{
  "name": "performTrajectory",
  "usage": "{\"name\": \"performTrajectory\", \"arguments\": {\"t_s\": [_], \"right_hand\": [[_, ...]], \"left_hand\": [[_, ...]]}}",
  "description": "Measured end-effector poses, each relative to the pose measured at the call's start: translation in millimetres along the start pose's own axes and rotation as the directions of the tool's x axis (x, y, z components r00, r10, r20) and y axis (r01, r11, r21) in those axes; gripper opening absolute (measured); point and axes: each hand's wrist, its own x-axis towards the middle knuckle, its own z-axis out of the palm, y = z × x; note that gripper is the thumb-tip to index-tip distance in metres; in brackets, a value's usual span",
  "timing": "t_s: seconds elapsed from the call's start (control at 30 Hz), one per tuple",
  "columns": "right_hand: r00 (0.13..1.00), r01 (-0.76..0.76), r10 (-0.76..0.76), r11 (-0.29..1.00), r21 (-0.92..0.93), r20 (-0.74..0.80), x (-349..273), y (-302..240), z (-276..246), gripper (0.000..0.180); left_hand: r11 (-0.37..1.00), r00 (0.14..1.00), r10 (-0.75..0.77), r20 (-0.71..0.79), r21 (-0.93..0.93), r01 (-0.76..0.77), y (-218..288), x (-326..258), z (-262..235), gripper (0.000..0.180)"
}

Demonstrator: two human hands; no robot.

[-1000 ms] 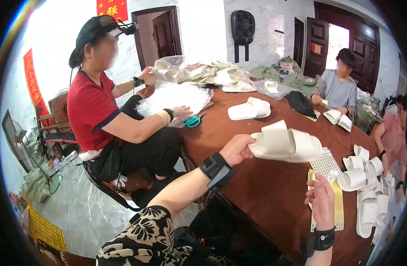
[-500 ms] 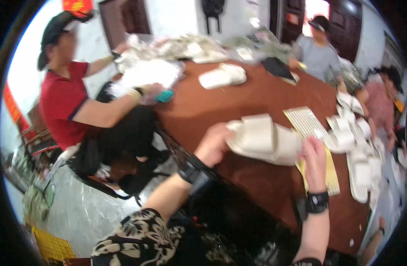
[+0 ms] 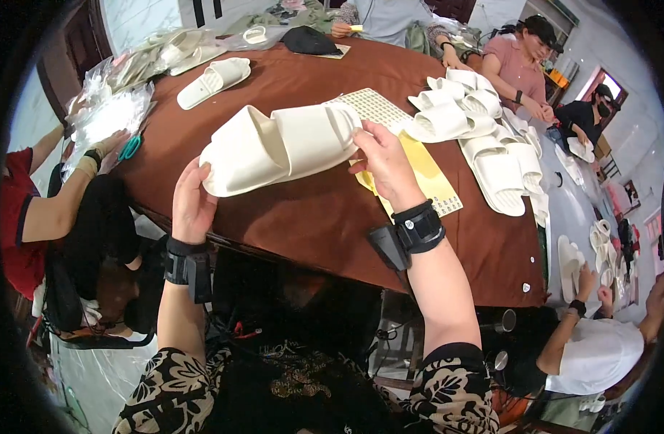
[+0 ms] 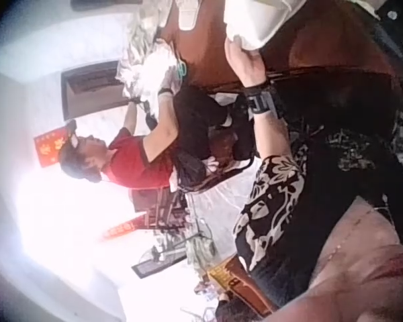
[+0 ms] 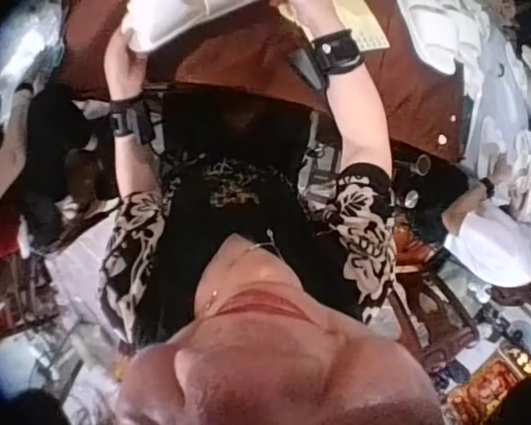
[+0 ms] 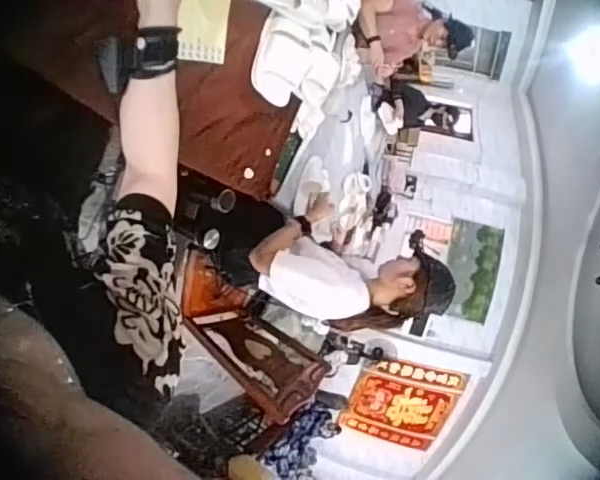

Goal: Assemble and inspect white slippers at a production table.

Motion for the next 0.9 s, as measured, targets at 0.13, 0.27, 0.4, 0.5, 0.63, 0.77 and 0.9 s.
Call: {"name": "performTrajectory", "arguments": {"t_s": [0.13, 0.27, 0.4, 0.5, 0.63, 0.77, 0.9], "right_hand": [[0.994, -0.02, 0.001, 0.984, 0.178, 0.106, -2, -6, 2, 0.027], [0.999, -0.006, -0.003, 0.984, 0.176, 0.048, 0, -4, 2, 0.023], [1.0, 0.014, -0.014, 0.982, 0.188, -0.005, 2, -1, -5, 0.021], [0.992, 0.063, -0.039, 0.978, 0.197, -0.122, 6, -2, -9, 0.018], [0.978, 0.118, -0.067, 0.958, 0.26, -0.198, 8, -6, -15, 0.021], [0.937, 0.202, -0.119, 0.951, 0.232, -0.329, 11, -5, -18, 0.021], [0.969, 0.151, -0.094, 0.957, 0.246, -0.228, 14, 0, -24, 0.025]], "left_hand": [[0.998, 1.0, 0.003, -0.009, 0.06, -0.003, -2, -1, 2, 0.033], [0.996, 0.999, -0.001, -0.047, 0.094, 0.005, -10, 1, -1, 0.029], [0.995, 0.997, 0.041, -0.064, 0.091, -0.035, -10, 8, -11, 0.028], [0.994, 0.993, 0.06, -0.1, 0.099, -0.05, 0, 14, -22, 0.028], [0.982, 0.988, 0.108, -0.113, 0.169, -0.088, 27, 27, -37, 0.03], [0.949, 0.986, 0.166, -0.021, 0.275, -0.154, 54, 52, -40, 0.032], [0.922, 0.992, 0.095, 0.088, 0.368, -0.121, 65, 80, -24, 0.032]]}}
